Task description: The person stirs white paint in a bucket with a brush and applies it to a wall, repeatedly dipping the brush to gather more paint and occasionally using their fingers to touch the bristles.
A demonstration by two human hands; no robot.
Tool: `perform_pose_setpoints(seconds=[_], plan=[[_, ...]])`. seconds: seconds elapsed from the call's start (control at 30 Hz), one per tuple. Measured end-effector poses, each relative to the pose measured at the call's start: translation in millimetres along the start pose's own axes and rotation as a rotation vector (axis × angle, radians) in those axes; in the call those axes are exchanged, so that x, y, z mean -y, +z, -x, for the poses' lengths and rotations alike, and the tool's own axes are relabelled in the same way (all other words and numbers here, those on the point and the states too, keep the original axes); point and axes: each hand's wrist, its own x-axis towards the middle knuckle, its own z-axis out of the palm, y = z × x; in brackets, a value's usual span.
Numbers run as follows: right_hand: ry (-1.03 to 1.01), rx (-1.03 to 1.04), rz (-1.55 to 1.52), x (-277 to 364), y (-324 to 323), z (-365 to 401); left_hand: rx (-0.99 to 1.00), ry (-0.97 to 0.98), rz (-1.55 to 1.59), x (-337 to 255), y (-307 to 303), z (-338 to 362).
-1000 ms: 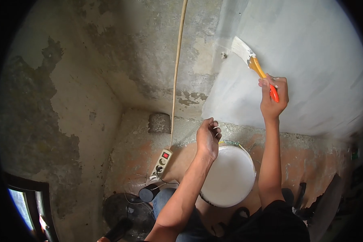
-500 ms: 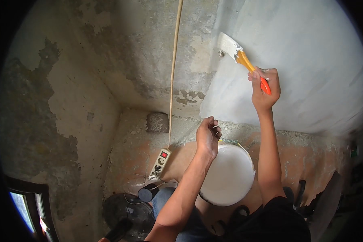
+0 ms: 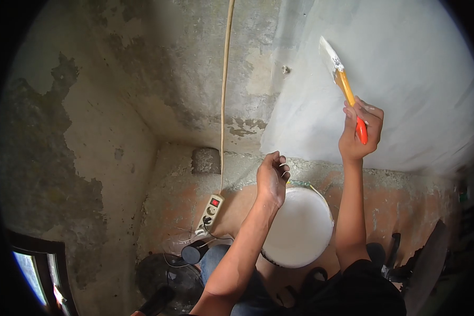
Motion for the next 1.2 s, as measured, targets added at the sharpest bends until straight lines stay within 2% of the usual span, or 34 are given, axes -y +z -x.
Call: perform_pose_setpoints(seconds=[0.07, 0.13, 0.2, 0.4, 0.53, 0.6, 0.67, 0.9, 1.0, 1.2], plan=[[-0.282, 0.086, 0.120, 6.5, 9.6, -13.9, 0.005, 0.005, 0.001, -1.0, 1.2, 1.5], [-0.323, 0.106, 0.135, 10.5, 18.9, -22.1, -0.008, 0.012, 0.001, -2.2, 2.3, 4.1], [-0.403, 0.232, 0.173, 13.2, 29.1, -27.4, -0.002, 0.012, 0.001, -2.2, 1.5, 3.7], [-0.528, 0.427, 0.244, 20.3, 52.0, -14.9, 0.002, 0.027, 0.009, 1.0, 1.4, 3.8], [-0.518, 0.426, 0.124, 25.4, 53.0, 9.7, -0.013, 0.069, 0.036, -5.2, -0.3, 2.5], [-0.544, 0.416, 0.129, 22.7, 59.0, 21.7, -0.027, 0.083, 0.055, -7.9, -4.4, 0.3], [-0.464, 0.492, 0.201, 21.9, 63.2, 32.8, -0.041, 0.097, 0.069, -8.6, -6.0, 0.4], [-0.427, 0.559, 0.265, 12.6, 50.7, 77.2, -0.022, 0.088, 0.071, -14.1, -6.8, 3.4], [-0.463, 0.611, 0.233, 11.5, 37.8, 81.5, -0.024, 0.083, 0.072, -13.8, -3.6, 5.4], [-0.466, 0.572, 0.270, 9.7, 33.3, 70.5, 0.005, 0.054, 0.057, -9.7, -3.1, 5.1]])
